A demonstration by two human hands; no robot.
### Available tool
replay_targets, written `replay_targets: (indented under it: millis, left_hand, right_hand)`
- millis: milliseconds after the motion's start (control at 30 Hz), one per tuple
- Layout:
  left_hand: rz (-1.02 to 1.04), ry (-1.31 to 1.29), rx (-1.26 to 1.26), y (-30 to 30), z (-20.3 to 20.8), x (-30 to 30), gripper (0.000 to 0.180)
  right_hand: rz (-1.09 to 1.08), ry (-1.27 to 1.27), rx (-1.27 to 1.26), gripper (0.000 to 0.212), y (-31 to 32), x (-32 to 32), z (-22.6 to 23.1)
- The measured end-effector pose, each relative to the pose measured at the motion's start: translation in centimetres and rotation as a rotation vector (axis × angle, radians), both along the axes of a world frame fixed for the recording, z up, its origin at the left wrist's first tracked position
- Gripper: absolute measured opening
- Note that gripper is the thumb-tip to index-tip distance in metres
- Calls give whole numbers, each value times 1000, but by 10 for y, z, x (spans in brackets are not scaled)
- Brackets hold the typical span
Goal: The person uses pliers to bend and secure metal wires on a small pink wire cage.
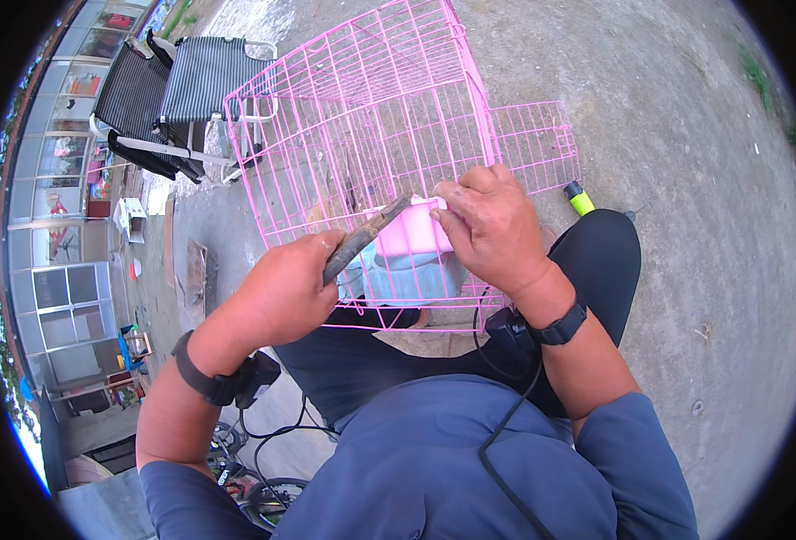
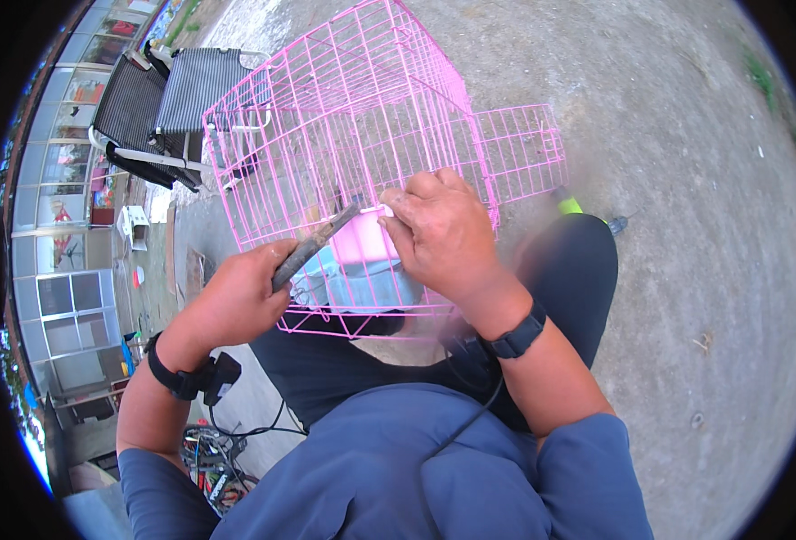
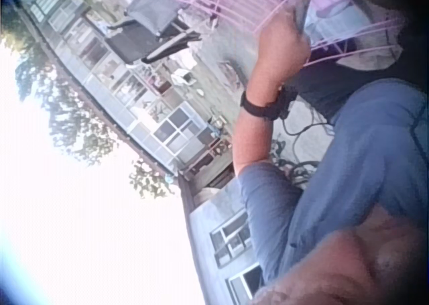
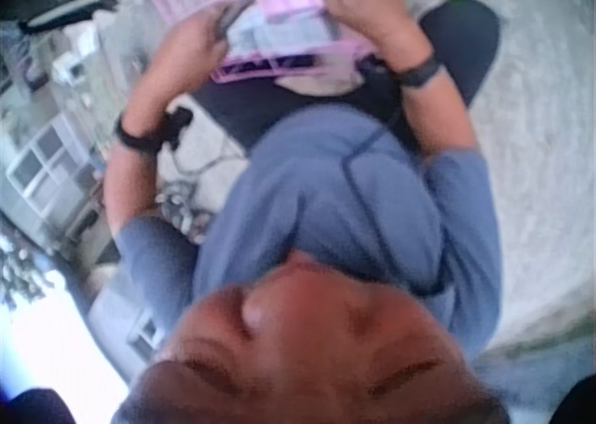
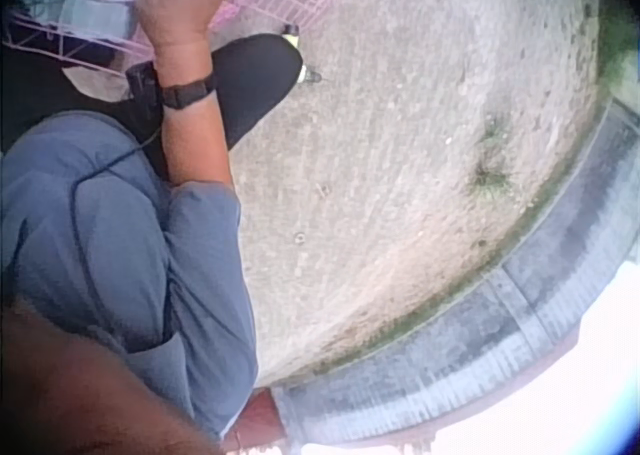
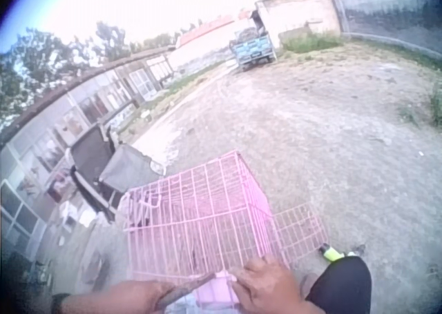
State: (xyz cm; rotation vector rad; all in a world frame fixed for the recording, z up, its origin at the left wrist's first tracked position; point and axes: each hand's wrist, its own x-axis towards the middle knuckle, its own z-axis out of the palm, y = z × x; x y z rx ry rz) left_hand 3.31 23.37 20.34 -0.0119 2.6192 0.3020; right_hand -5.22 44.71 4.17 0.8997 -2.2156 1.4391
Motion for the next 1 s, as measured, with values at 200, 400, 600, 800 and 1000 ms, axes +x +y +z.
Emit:
replay_targets:
  millis: [200, 400, 600, 800, 1000]
  left_hand:
    - [295, -27, 111, 19, -16, 18, 44]
    - [250, 58, 27, 28, -25, 29, 52]
    - [71, 22, -22, 10, -8, 9, 54]
    - [134, -103, -1, -2, 13, -14, 52]
    - [8, -59, -101, -3, 17, -13, 52]
  right_hand:
    - [19, -8, 4, 21, 0, -3, -3]
    - [18, 3, 0, 20, 0, -3, 1]
    - [21, 4, 0, 19, 0, -4, -1]
    - [25, 0, 27, 19, 2, -4, -1]
    - [26, 10, 2, 20, 1, -4, -3]
